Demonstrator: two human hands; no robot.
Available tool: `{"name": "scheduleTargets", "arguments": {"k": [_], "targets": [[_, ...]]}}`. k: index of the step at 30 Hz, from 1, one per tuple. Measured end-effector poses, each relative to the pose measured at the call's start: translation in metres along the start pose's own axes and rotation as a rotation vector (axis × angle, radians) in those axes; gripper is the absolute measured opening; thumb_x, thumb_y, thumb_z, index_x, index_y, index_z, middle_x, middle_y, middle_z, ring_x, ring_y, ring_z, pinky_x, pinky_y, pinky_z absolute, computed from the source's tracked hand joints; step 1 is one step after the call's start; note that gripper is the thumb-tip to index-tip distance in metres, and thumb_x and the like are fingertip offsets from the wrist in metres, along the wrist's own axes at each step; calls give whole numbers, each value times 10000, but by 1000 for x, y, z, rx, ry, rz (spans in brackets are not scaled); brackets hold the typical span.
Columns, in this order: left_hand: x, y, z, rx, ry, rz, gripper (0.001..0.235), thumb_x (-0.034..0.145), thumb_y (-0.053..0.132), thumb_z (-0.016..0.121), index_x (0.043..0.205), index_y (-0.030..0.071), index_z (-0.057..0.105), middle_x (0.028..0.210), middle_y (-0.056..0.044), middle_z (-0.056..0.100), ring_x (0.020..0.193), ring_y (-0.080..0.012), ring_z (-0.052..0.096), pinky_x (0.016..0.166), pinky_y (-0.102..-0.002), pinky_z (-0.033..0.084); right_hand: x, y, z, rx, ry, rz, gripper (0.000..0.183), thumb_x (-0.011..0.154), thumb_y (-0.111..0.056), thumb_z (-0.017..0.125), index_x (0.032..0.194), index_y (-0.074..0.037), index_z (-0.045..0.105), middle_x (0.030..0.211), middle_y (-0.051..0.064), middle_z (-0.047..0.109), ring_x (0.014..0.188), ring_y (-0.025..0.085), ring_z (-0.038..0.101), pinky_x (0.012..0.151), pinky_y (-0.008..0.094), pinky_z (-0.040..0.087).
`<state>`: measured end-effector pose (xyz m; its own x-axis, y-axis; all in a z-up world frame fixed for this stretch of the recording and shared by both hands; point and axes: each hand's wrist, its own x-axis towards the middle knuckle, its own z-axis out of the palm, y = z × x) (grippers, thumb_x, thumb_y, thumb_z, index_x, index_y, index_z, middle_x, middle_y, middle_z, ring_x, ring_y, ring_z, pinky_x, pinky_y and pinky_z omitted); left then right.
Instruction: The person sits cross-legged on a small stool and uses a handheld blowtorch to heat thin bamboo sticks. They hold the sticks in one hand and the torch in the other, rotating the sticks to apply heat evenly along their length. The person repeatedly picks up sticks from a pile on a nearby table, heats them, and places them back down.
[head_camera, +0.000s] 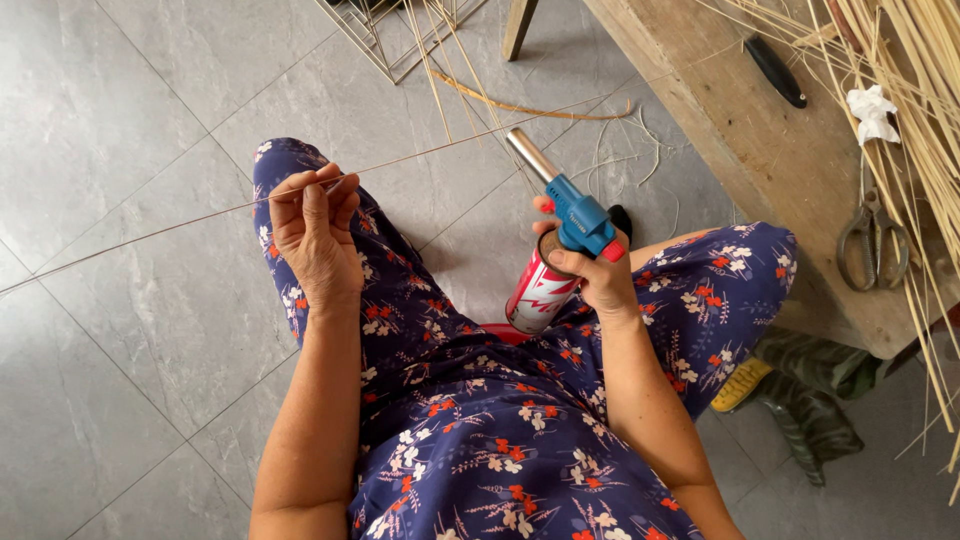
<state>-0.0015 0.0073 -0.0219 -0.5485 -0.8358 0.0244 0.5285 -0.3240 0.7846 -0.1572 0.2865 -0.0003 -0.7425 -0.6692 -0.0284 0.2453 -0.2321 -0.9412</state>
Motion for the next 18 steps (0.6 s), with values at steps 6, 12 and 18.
{"name": "scheduleTargets", "arguments": {"k": [6,12,18], "targets": [[0,-1,2,-1,-27,-4,98,1089,125,613,1178,92,637,1194,-89,715,1093,-234,737,896,-302,621,0,-3,0,-8,23,20,563,761,-31,721,1311,34,619,1325,184,657,1116,260,678,1018,383,538],[-1,-2,3,-3,-35,0,94,1089,118,616,1174,87,640,1194,-95,715,1095,-241,737,897,-306,623,-2,-1,5,-15,-11,32,539,760,-31,717,1288,37,636,1326,186,663,1129,265,682,1038,386,538],[-1,0,1,-11,-27,-1,92,1086,117,618,1171,89,642,1196,-93,714,1095,-242,739,892,-301,623,2,-1,-2,-16,69,-9,504,783,-35,727,1270,51,629,1351,189,661,1111,266,681,1040,398,544]]}}
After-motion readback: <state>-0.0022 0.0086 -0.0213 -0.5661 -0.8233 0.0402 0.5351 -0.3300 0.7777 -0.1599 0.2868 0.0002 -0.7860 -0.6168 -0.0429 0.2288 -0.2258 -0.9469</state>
